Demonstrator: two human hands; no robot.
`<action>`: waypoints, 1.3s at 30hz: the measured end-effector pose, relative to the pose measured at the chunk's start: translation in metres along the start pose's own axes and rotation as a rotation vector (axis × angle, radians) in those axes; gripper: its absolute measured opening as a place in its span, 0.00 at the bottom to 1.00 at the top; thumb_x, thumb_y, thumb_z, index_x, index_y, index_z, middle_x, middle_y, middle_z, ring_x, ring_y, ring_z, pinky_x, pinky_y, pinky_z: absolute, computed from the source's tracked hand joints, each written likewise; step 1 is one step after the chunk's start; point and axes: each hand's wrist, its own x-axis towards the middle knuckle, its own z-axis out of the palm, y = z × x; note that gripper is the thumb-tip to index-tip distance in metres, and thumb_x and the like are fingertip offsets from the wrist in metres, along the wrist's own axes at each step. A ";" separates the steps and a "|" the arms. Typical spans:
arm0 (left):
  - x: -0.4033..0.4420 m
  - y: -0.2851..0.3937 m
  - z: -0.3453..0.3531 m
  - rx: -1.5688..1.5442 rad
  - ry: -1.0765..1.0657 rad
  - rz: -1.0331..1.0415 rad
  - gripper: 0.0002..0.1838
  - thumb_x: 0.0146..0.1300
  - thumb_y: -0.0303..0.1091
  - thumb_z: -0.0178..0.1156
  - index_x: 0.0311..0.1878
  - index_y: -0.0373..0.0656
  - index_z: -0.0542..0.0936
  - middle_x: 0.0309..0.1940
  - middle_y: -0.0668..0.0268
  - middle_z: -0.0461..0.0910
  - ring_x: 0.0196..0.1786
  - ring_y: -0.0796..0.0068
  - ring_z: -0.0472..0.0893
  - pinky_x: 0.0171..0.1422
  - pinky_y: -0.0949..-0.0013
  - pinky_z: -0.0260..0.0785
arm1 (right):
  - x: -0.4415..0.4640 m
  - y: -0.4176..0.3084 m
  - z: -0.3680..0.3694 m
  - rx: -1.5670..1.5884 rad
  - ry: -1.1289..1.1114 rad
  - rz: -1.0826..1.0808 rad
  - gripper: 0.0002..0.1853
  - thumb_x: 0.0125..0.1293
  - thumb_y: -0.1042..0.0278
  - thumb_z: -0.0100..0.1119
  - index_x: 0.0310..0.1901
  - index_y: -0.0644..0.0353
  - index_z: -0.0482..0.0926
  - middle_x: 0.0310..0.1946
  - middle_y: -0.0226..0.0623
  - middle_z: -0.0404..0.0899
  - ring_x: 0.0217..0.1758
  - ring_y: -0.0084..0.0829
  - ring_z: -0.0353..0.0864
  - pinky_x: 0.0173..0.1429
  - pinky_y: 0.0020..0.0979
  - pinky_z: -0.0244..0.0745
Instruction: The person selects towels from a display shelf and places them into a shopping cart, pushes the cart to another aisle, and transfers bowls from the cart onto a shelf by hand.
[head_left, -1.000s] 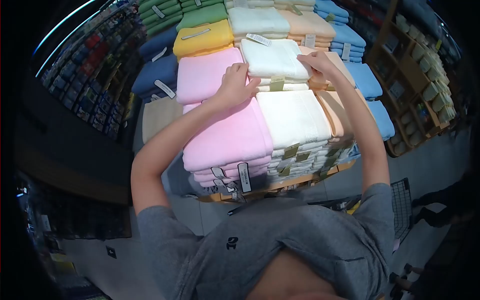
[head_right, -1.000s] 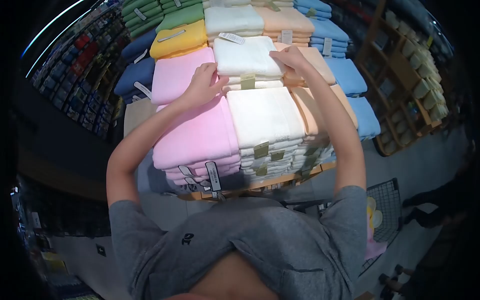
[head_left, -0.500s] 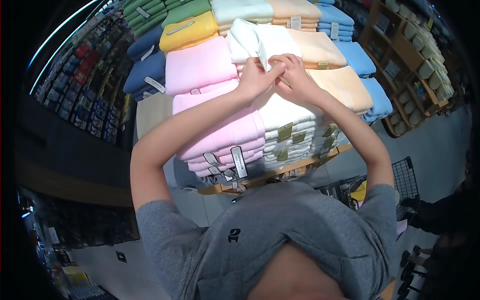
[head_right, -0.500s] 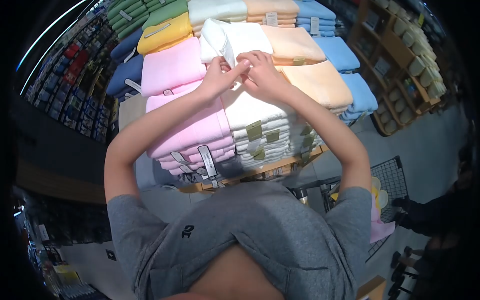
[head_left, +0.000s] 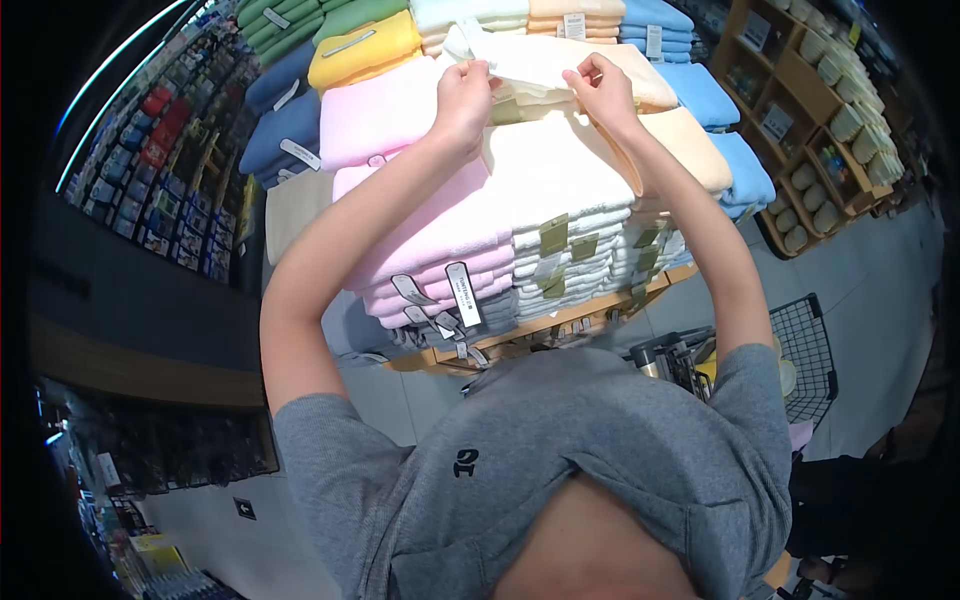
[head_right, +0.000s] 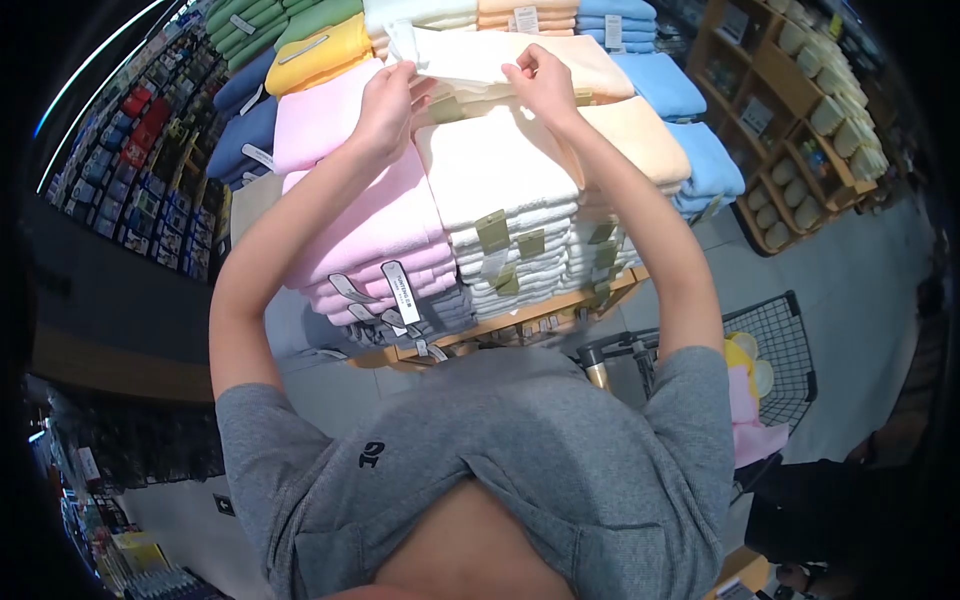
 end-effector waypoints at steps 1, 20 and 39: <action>-0.002 0.013 -0.004 -0.061 0.006 0.033 0.16 0.74 0.38 0.46 0.54 0.35 0.70 0.49 0.60 0.75 0.53 0.68 0.75 0.60 0.61 0.67 | 0.001 -0.008 -0.004 -0.020 -0.006 -0.016 0.16 0.59 0.60 0.66 0.33 0.66 0.75 0.27 0.35 0.77 0.30 0.25 0.75 0.38 0.29 0.73; 0.035 0.144 -0.103 -0.248 -0.098 0.237 0.22 0.76 0.40 0.40 0.59 0.32 0.73 0.53 0.54 0.80 0.51 0.59 0.82 0.55 0.58 0.77 | -0.088 -0.020 -0.328 0.230 0.651 -0.063 0.20 0.69 0.58 0.61 0.51 0.67 0.73 0.38 0.36 0.82 0.36 0.22 0.83 0.40 0.25 0.81; -0.155 0.051 0.360 -0.516 -0.812 0.105 0.14 0.73 0.39 0.50 0.54 0.40 0.71 0.45 0.60 0.78 0.44 0.71 0.79 0.47 0.68 0.76 | -0.536 -0.101 -0.457 0.083 1.300 0.489 0.18 0.71 0.73 0.51 0.60 0.68 0.69 0.51 0.41 0.77 0.54 0.31 0.79 0.56 0.32 0.77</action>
